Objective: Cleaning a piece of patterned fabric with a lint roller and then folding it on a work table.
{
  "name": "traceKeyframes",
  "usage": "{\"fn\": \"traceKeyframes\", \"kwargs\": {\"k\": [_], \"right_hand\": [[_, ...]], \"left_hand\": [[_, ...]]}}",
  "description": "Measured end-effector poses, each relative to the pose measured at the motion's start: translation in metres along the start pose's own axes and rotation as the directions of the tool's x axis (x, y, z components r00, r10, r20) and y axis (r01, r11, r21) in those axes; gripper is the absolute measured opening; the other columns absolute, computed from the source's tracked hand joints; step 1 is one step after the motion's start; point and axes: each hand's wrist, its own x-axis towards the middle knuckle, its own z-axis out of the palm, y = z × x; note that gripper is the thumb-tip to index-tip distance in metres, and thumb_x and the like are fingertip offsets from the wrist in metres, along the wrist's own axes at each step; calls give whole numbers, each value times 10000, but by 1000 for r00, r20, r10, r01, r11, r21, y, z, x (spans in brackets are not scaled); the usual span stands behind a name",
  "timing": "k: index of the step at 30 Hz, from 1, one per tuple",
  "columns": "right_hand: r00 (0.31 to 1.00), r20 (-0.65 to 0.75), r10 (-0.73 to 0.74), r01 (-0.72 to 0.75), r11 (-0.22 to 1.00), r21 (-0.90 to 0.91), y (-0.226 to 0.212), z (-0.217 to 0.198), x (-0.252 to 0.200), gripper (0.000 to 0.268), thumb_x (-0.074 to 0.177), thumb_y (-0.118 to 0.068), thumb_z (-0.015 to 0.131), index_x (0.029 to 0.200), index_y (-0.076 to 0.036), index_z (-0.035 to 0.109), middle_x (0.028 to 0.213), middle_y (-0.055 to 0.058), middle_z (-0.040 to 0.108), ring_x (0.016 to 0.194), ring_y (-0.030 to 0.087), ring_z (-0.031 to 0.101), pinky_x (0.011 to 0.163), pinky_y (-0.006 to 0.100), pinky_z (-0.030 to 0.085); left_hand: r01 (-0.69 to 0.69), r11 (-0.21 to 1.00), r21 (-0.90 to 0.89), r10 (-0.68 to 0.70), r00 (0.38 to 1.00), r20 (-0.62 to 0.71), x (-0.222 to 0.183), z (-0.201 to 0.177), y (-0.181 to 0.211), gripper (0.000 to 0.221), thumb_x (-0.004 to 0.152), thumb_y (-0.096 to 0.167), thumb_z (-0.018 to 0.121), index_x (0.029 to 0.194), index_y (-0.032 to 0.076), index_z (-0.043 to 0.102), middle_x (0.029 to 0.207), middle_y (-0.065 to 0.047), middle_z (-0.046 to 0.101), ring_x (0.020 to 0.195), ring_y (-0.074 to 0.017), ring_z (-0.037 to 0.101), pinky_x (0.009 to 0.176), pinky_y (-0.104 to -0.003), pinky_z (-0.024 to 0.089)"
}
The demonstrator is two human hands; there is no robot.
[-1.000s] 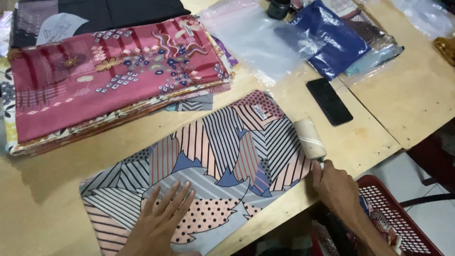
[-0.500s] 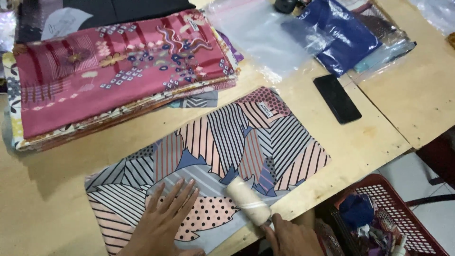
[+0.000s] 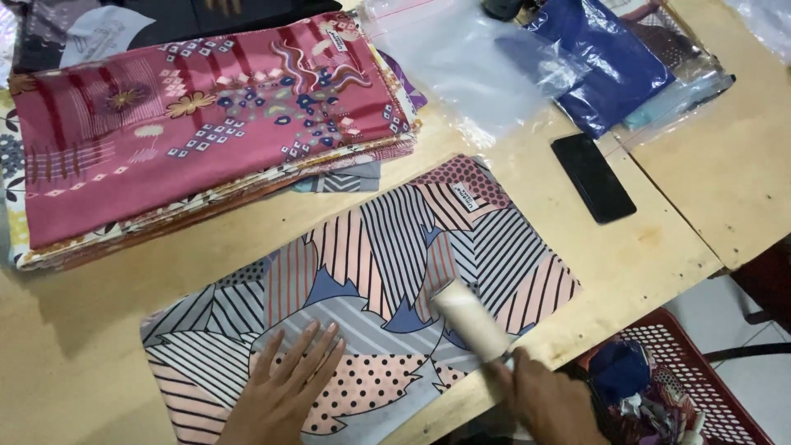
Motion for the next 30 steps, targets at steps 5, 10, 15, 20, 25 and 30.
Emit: {"fn": "traceKeyframes", "kwargs": {"k": [5, 10, 15, 20, 25, 30], "right_hand": [[994, -40, 100, -102, 994, -49, 20, -34, 19, 549, 1052, -620, 155, 1282, -219, 451, 892, -66, 744, 758, 110, 757, 618, 275, 678], [970, -198, 144, -142, 990, 23, 44, -49, 28, 607, 1051, -614, 166, 1245, -162, 522, 817, -21, 742, 708, 165, 777, 583, 322, 693], [929, -307, 208, -187, 978, 97, 54, -59, 30, 585, 1079, -581, 219, 1192, -118, 559, 981, 129, 789, 841, 339, 788, 678, 479, 634], [918, -351, 187, -167, 982, 87, 47, -49, 23, 583, 1080, -572, 193, 1263, -129, 526, 888, 50, 731, 733, 215, 737, 561, 361, 612], [964, -228, 138, -111, 985, 130, 0, -27, -19, 544, 1059, -571, 146, 1268, -203, 488, 846, 7, 767, 827, 226, 783, 690, 388, 653], [987, -152, 55, -16, 969, 245, -36, 13, -75, 361, 932, -624, 563, 1136, -327, 546, 1295, 137, 394, 996, 491, 687, 938, 613, 530]], "left_hand": [[4, 1000, -19, -4, 1000, -7, -1, 2, 1, 934, 861, 575, 431, 1635, 121, 171, 1720, -100, 161, 1596, -296, 136, 1306, -557, 72], [-5, 1000, -29, 5, 1000, -22, 0, 2, 0, 962, 866, 649, 399, 1632, 117, 163, 1721, -97, 145, 1596, -299, 120, 1314, -555, 50], [-7, 1000, 5, 7, 1000, -30, 2, -5, 1, 1076, 775, 684, 469, 1634, 123, 143, 1731, -91, 116, 1605, -272, 93, 1320, -527, 31], [-36, 999, 31, 37, 998, -50, 4, -6, -1, 1407, 589, 927, 536, 1635, 102, 85, 1734, -110, 49, 1606, -283, 31, 1312, -520, -17], [-50, 996, 68, 53, 998, -44, 2, -5, -3, 1837, 340, 1279, 585, 1641, 91, 65, 1729, -119, 36, 1607, -295, 5, 1304, -515, -33], [-26, 999, 22, 26, 999, -26, 7, -22, 0, 1555, 577, 1198, 355, 1635, 90, 89, 1719, -112, 68, 1604, -276, 23, 1316, -517, -49]]}}
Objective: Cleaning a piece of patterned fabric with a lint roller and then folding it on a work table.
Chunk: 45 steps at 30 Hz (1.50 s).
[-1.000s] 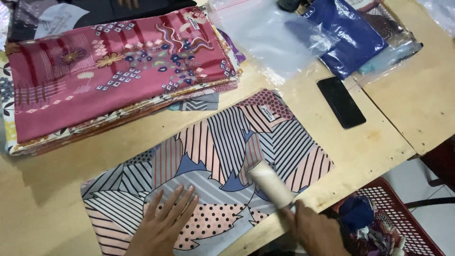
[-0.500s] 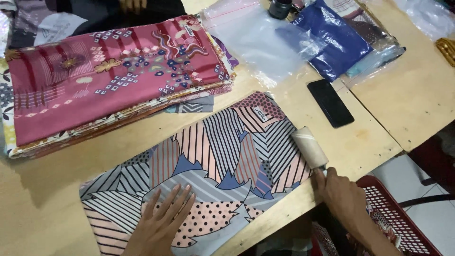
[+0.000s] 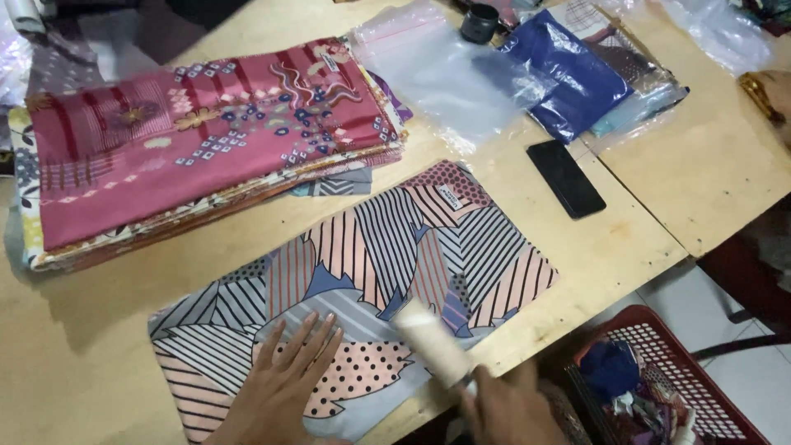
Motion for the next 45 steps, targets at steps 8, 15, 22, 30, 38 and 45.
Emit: {"fn": "traceKeyframes", "kwargs": {"k": [8, 15, 22, 30, 38, 45], "right_hand": [[974, 199, -109, 164, 945, -284, 5, 101, 24, 569, 975, -853, 395, 1044, -291, 446, 914, -8, 690, 801, 311, 705, 637, 486, 508], [957, 289, -20, 117, 939, -322, 1, 105, 28, 555, 987, -844, 328, 1108, -308, 405, 940, -64, 673, 764, 214, 688, 604, 403, 456], [978, 178, -111, 149, 966, -212, 15, 85, 37, 439, 1016, -696, 373, 1132, -276, 417, 920, -16, 724, 770, 284, 720, 633, 487, 535], [997, 62, 52, -41, 986, -163, 27, 15, 59, 590, 1002, -701, 230, 1148, -196, 498, 926, 78, 754, 860, 339, 748, 773, 525, 563], [994, -57, 96, -102, 987, -122, 51, -22, 79, 545, 1034, -621, 230, 1151, -163, 502, 904, 75, 757, 820, 321, 745, 689, 509, 573], [985, -96, 142, -155, 977, -144, 73, -33, 100, 590, 1058, -592, 199, 1251, -129, 509, 846, 11, 705, 682, 176, 717, 518, 322, 591]], "left_hand": [[28, 999, 23, -30, 998, 60, -1, -3, 2, 1731, 460, 1314, 477, 1648, 118, 85, 1730, -98, 68, 1608, -253, 36, 1308, -511, -23], [13, 998, 60, -17, 998, 64, 0, 2, 0, 1773, 442, 1361, 426, 1645, 111, 62, 1735, -103, 32, 1606, -272, 9, 1302, -509, -32], [24, 999, -26, -22, 996, 83, -1, 0, 0, 1626, 526, 1264, 407, 1639, 113, 122, 1728, -96, 95, 1606, -259, 64, 1311, -521, -4], [41, 997, -68, -36, 996, 80, -2, 10, 1, 1585, 530, 1227, 371, 1637, 116, 138, 1728, -95, 113, 1603, -289, 83, 1310, -533, 13], [29, 999, -28, -27, 997, 75, 0, 13, -1, 1687, 458, 1282, 379, 1643, 116, 91, 1737, -98, 57, 1605, -285, 41, 1300, -530, -2], [23, 1000, -18, -21, 996, 84, 3, 2, -1, 1631, 519, 1264, 384, 1641, 113, 104, 1729, -104, 78, 1600, -274, 57, 1307, -518, -8]]}}
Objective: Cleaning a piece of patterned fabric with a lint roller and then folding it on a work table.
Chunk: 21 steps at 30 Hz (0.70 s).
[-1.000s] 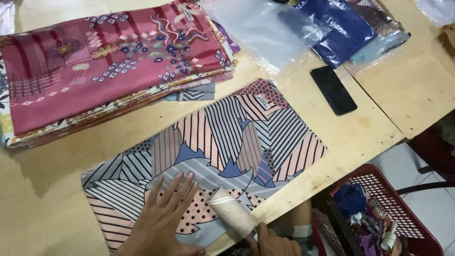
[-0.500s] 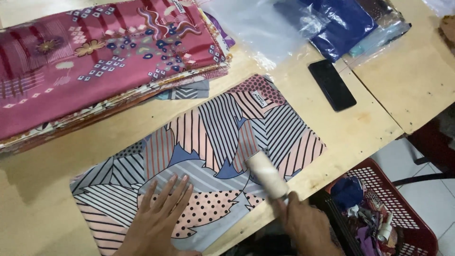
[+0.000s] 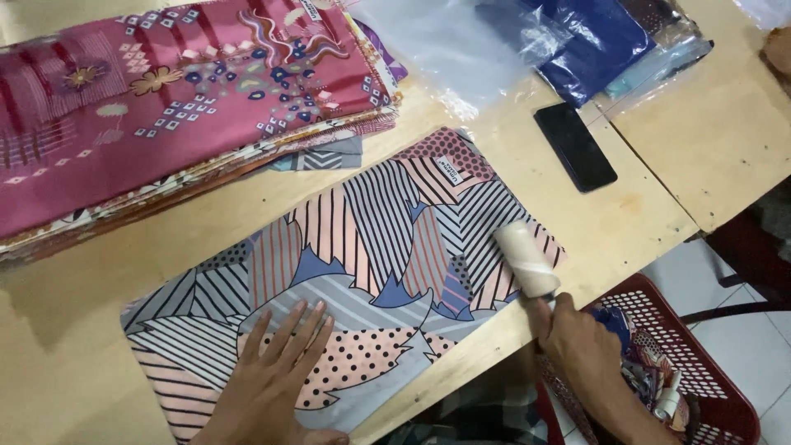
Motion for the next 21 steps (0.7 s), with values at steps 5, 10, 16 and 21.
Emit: {"fn": "traceKeyframes", "kwargs": {"k": [5, 10, 16, 21], "right_hand": [[976, -216, -28, 35, 999, 28, 27, 0, 18, 621, 1079, -567, 215, 1182, -66, 567, 810, 103, 729, 714, 296, 757, 562, 452, 614], [988, -151, -31, 53, 988, 145, 21, -13, 2, 573, 1103, -485, 198, 1234, -61, 561, 755, 59, 719, 572, 197, 736, 429, 343, 623], [998, -47, -48, 50, 998, 30, -8, 18, -31, 544, 1080, -509, 229, 1407, -139, 457, 682, -6, 699, 493, 119, 696, 370, 251, 602], [895, -177, -409, 430, 897, 100, -33, 67, -83, 401, 920, -580, 594, 1154, -255, 565, 1366, 200, 335, 696, 522, 675, 688, 678, 596]], "left_hand": [[-4, 999, 39, 5, 1000, -5, -2, -2, 1, 1684, 486, 1309, 413, 1636, 119, 104, 1737, -103, 62, 1608, -275, 39, 1306, -515, -9], [8, 997, 79, -6, 1000, -25, 0, -3, 3, 1745, 443, 1339, 438, 1640, 123, 72, 1742, -94, 27, 1611, -263, 4, 1303, -495, -27], [-1, 998, 64, 2, 1000, -13, 1, -10, 2, 1657, 530, 1266, 439, 1645, 103, 53, 1721, -91, 40, 1596, -275, -2, 1307, -509, -73], [4, 999, 37, -3, 999, -40, 2, -12, 2, 1632, 537, 1251, 414, 1637, 94, 79, 1720, -96, 65, 1607, -269, 17, 1319, -497, -46]]}}
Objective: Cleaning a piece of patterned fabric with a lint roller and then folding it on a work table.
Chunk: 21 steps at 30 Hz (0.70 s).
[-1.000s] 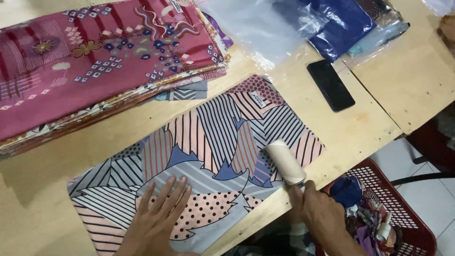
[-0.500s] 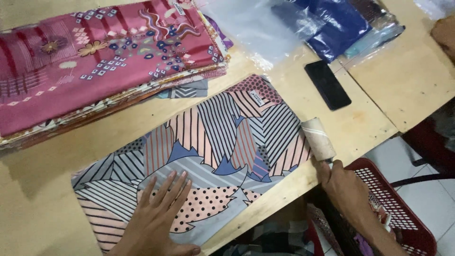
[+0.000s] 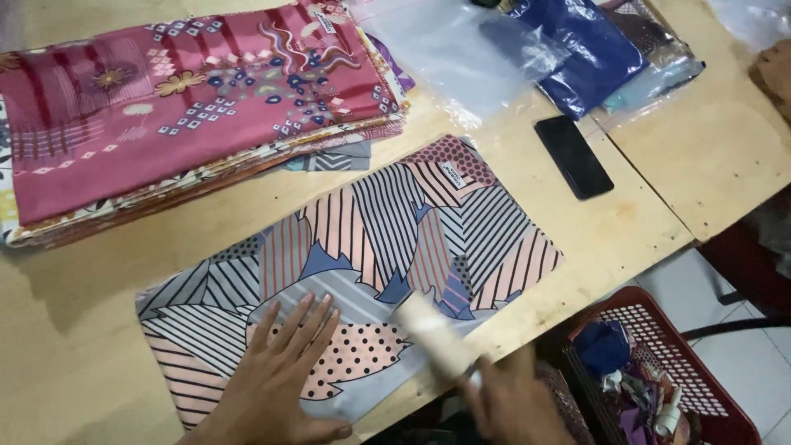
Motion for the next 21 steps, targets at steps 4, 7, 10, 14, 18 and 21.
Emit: {"fn": "traceKeyframes", "kwargs": {"k": [4, 7, 10, 14, 18, 21], "right_hand": [[921, 391, 5, 70, 982, -175, -6, 56, 6, 485, 1001, -752, 442, 1134, -285, 425, 860, 60, 711, 812, 402, 697, 652, 577, 507], [871, 476, 123, -12, 973, -229, -16, 61, 14, 537, 1005, -817, 339, 1157, -307, 408, 867, -16, 701, 790, 275, 712, 656, 454, 555], [807, 545, 228, -121, 967, -226, -19, 45, 19, 572, 986, -823, 303, 1160, -287, 400, 1029, 17, 738, 963, 318, 723, 779, 505, 545], [872, 397, 286, -224, 955, -196, -17, 10, 21, 581, 960, -778, 300, 1298, -329, 445, 1199, 97, 584, 1014, 376, 718, 893, 564, 564], [986, 57, 155, -142, 972, -185, 28, 38, 27, 553, 916, -772, 412, 1181, -300, 527, 1159, 198, 486, 846, 496, 703, 714, 649, 541], [947, 223, 232, -174, 952, -250, 25, 14, 39, 555, 967, -714, 326, 1244, -270, 513, 1120, 209, 607, 927, 484, 715, 818, 618, 553]], "left_hand": [[13, 1000, 3, -13, 1000, 18, -4, 3, 0, 1691, 517, 1283, 446, 1639, 86, 40, 1722, -110, 14, 1598, -280, -28, 1302, -495, -87], [-7, 1000, -22, 7, 1000, -20, -7, 11, -1, 1579, 571, 1245, 362, 1629, 98, 117, 1721, -102, 89, 1614, -278, 35, 1317, -524, -27], [-1, 997, -75, 0, 1000, -5, -11, 16, 0, 1554, 573, 1213, 377, 1629, 102, 121, 1717, -108, 91, 1613, -282, 25, 1314, -526, -48], [-4, 999, -54, 3, 1000, -21, -8, 19, -2, 1618, 516, 1216, 404, 1636, 92, 88, 1722, -121, 65, 1605, -292, 29, 1310, -529, -25], [-18, 997, -78, 14, 999, -51, -10, 31, -2, 1709, 382, 1165, 553, 1633, 103, 75, 1728, -131, 41, 1600, -316, 24, 1310, -540, -25], [-15, 996, -90, 12, 999, -34, -12, 34, -2, 1698, 374, 1155, 588, 1629, 119, 103, 1733, -121, 55, 1603, -311, 36, 1309, -548, -18]]}}
